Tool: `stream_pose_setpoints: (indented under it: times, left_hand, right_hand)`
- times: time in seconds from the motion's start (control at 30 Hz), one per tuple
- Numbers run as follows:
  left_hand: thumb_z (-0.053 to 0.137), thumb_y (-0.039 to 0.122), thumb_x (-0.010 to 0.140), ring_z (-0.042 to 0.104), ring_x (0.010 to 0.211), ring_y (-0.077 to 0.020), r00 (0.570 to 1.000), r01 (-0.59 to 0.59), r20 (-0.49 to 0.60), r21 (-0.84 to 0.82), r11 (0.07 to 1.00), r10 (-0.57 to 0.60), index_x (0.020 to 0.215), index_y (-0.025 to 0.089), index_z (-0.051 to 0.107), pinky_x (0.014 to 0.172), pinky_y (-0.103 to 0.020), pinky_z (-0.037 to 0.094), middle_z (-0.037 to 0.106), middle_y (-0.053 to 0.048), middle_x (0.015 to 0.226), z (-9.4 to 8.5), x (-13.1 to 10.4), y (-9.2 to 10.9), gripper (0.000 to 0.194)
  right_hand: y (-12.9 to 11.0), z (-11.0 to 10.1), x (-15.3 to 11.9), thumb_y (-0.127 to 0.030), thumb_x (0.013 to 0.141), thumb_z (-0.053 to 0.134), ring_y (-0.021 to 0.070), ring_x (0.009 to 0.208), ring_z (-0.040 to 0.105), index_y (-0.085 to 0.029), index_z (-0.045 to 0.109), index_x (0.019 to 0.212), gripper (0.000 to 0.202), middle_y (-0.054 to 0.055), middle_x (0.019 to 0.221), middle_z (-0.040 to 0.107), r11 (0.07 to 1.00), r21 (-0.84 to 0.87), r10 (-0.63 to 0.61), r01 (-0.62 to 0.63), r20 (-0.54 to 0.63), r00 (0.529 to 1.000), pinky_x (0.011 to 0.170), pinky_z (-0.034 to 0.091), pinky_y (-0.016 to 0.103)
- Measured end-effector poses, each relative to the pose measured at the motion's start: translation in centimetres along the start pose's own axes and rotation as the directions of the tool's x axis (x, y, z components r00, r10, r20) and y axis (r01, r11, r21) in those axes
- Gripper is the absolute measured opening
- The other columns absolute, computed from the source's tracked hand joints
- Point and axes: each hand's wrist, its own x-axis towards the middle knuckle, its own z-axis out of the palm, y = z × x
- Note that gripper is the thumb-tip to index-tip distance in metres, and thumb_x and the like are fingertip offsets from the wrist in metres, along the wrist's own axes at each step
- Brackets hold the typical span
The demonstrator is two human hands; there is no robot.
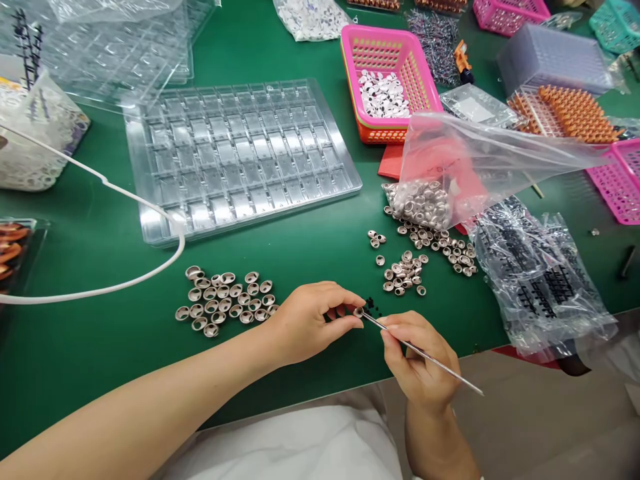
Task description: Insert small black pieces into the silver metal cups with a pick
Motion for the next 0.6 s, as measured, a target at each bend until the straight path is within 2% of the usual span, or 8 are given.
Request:
stream_pose_setpoints:
  times: [0.37,0.6]
  left_hand:
    - [0.078,0.016,0.084,0.069,0.066,-0.0129,1.0,0.021,0.016,-0.003,1.0,-0.021,0.098,0.016,0.078,0.062,-0.02,0.055,0.077,-0.003,0.08,-0.1,-0.14,-0.03,0.013]
    - [0.077,0.016,0.085,0.069,0.067,-0.0134,1.0,0.02,0.018,0.001,1.0,-0.02,0.098,0.016,0.078,0.063,-0.021,0.055,0.077,-0.003,0.08,0.0,-0.13,-0.09,0.012]
  right_hand:
    - [0.0,-0.04,0.22,0.0,0.084,0.067,0.0188,0.081,0.073,-0.023,0.064,0.109,0.035,0.006,0.094,0.075,0.997,-0.072,-0.029,0.031,0.026,0.999,0.065,0.062,0.033]
    - [-0.19,0.1,0.31,0.001,0.081,0.069,0.0184,0.083,0.074,-0.02,0.065,0.111,0.037,0.007,0.096,0.075,0.979,-0.151,-0.133,0.137,0.034,0.991,0.066,0.063,0.033]
